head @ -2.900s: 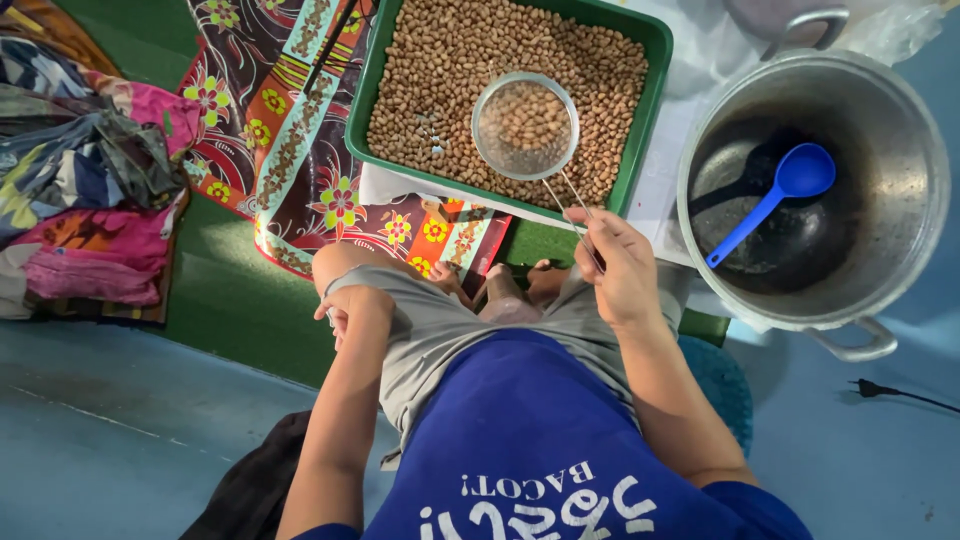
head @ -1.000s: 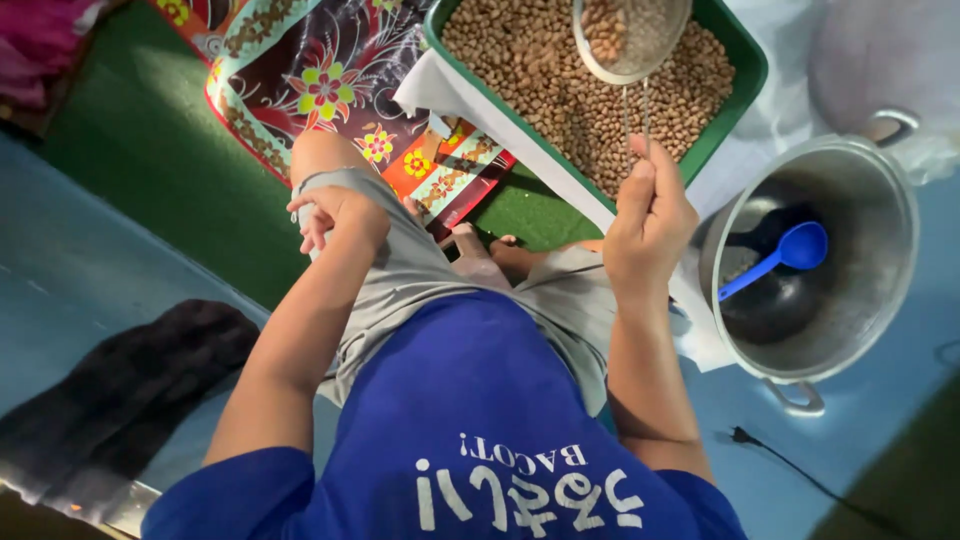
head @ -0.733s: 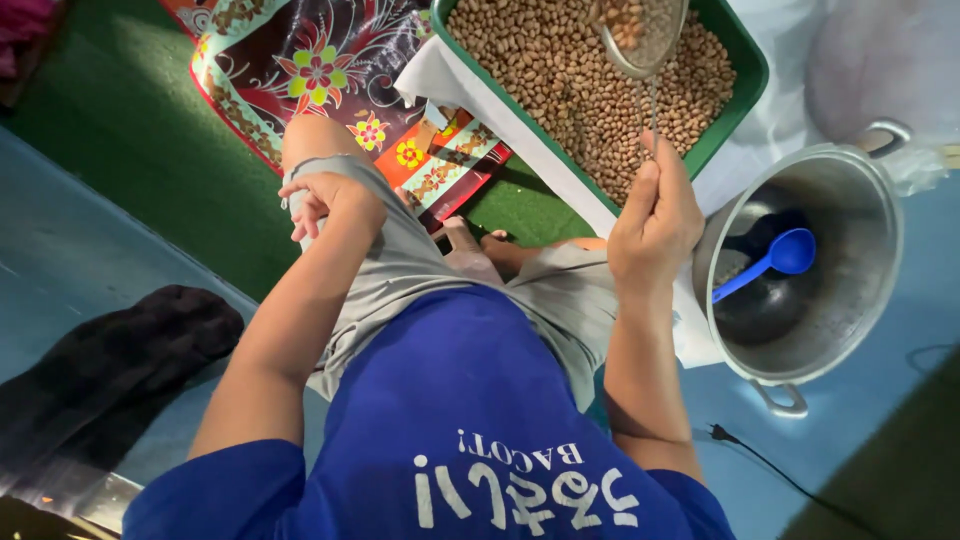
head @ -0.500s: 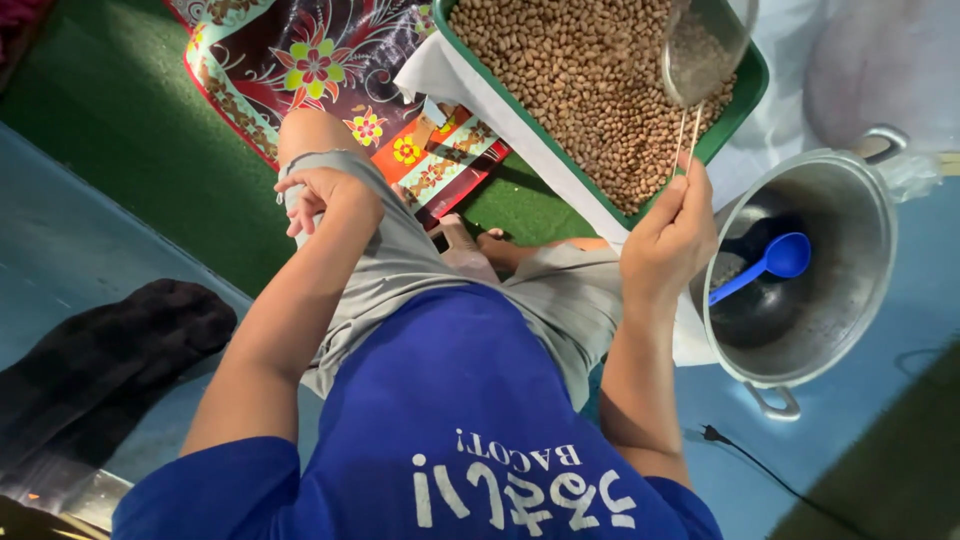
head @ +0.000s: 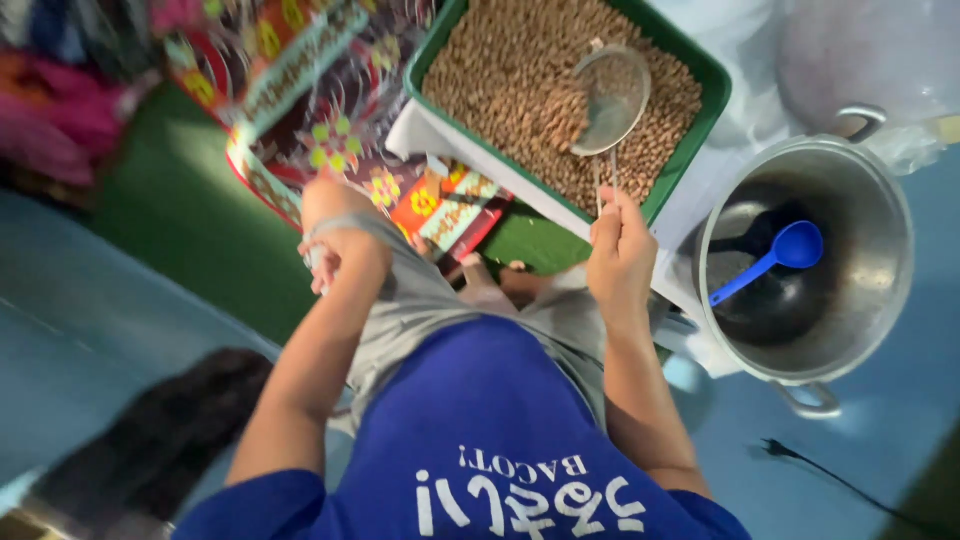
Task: A person is sitting on the floor, using a small hand-held sieve to sift through and sort peanuts in a green plastic tray.
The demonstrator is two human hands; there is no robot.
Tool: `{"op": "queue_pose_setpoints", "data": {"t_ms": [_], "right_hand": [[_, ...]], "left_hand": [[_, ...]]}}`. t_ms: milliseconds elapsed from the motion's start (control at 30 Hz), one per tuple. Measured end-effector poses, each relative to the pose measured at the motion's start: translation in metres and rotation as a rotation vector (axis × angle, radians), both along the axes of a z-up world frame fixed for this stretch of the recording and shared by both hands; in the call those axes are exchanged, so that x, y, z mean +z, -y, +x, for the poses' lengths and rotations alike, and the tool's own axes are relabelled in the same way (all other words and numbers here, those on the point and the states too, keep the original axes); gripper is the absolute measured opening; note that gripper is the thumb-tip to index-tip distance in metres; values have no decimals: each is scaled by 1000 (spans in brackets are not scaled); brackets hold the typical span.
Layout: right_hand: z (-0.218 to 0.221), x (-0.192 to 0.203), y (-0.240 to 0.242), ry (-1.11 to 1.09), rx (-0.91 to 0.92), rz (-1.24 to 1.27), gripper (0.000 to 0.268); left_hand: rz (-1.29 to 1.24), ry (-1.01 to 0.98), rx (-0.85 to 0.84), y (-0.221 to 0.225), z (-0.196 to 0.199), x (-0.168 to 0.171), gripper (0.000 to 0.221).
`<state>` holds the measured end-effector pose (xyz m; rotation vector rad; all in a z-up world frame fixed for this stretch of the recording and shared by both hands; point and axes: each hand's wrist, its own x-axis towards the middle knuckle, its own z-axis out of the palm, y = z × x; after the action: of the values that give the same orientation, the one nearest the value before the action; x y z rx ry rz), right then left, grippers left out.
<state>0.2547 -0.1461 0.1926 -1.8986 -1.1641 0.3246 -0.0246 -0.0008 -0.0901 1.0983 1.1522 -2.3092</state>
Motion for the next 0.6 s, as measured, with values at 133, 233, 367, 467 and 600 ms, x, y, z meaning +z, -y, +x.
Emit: {"op": "queue_pose_setpoints", "data": {"t_ms": [133, 233, 367, 467, 600], "right_hand": [[13, -20, -5, -517, -25, 52, 30], [12, -24, -3, -822, -80, 110, 31], [9, -26, 6, -985, -174, 133, 32], [10, -28, 16, -994, -144, 122, 31], [17, -31, 22, -1015, -155, 181, 31]], "left_hand": [[68, -29, -57, 15, -33, -113, 74], [241, 49, 58, -8, -36, -118, 69], [707, 369, 351, -32, 6, 32, 43], [729, 446, 377, -19, 13, 73, 46], [247, 126, 87, -11, -37, -61, 35]]}}
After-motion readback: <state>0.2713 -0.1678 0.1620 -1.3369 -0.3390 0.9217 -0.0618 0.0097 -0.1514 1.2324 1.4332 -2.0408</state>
